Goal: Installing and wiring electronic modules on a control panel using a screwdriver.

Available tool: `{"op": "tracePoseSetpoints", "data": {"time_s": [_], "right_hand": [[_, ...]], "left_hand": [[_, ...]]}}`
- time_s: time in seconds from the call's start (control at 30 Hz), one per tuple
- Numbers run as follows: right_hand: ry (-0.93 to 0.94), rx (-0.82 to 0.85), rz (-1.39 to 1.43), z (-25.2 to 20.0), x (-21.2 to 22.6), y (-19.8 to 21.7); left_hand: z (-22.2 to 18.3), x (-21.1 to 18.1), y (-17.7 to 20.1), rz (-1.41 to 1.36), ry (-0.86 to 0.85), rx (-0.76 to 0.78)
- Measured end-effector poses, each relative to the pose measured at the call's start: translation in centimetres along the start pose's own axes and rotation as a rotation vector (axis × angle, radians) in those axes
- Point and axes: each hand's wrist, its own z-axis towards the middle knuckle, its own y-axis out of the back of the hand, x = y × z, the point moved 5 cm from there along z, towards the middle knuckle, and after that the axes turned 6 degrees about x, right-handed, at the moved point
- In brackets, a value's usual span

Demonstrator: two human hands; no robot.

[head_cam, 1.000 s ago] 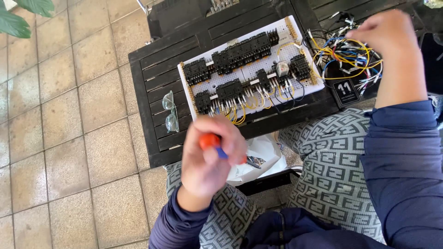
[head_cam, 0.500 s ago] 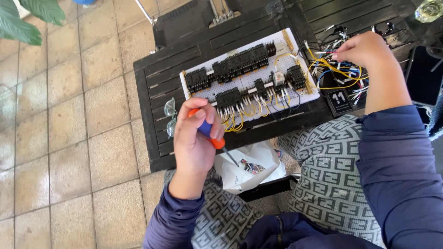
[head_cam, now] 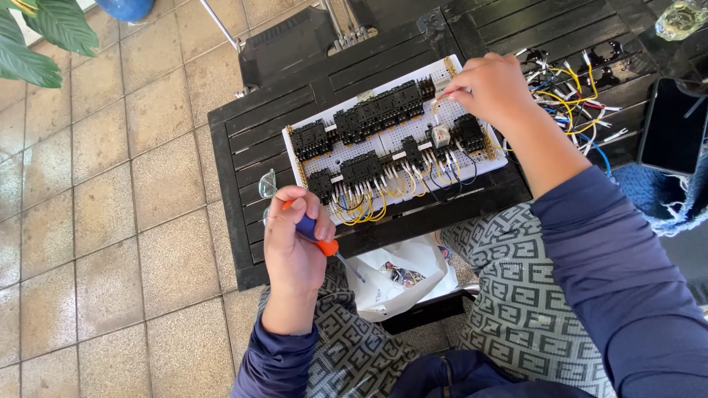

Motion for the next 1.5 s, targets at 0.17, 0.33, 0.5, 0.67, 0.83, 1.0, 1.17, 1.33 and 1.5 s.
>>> {"op": "tracePoseSetpoints", "data": {"time_s": [0.17,0.33,0.5,0.67,0.83,1.0,1.17,1.33,1.5], "right_hand": [[-0.153,0.060,0.031,-1.4,-2.3,2.2],[-0.310,-0.634,0.109,-5.9,-14.4,2.8],[-0.600,-0.285,0.229,-8.1,-15.5,1.7],[-0.761,0.159,0.092,-6.6,-14.3,0.1],[-0.690,-0.018,0.219,-7.4,-15.7,0.8],[-0.624,-0.040,0.232,-6.2,-13.9,-0.2],[-0.514,-0.012,0.185,-4.7,-9.0,1.4],[-0.462,0.098,-0.076,-2.8,-9.8,-0.5],[-0.436,0.094,0.069,-3.7,-7.3,-0.1]], "left_hand": [[-0.6,-0.1,0.1,0.001,0.004,0.037],[-0.2,-0.4,1.3,0.009,0.012,-0.029],[0.0,-0.4,0.9,0.013,0.015,-0.010],[-0.5,-0.3,0.6,0.009,0.014,0.012],[-0.5,-0.3,0.7,0.018,-0.024,0.052],[-0.1,-0.1,1.1,0.012,-0.034,0.044],[-0.3,0.1,1.3,0.002,-0.027,0.049],[-0.2,-0.2,1.5,0.011,-0.056,0.054],[-0.2,-0.3,1.9,-0.003,-0.052,0.037]]}}
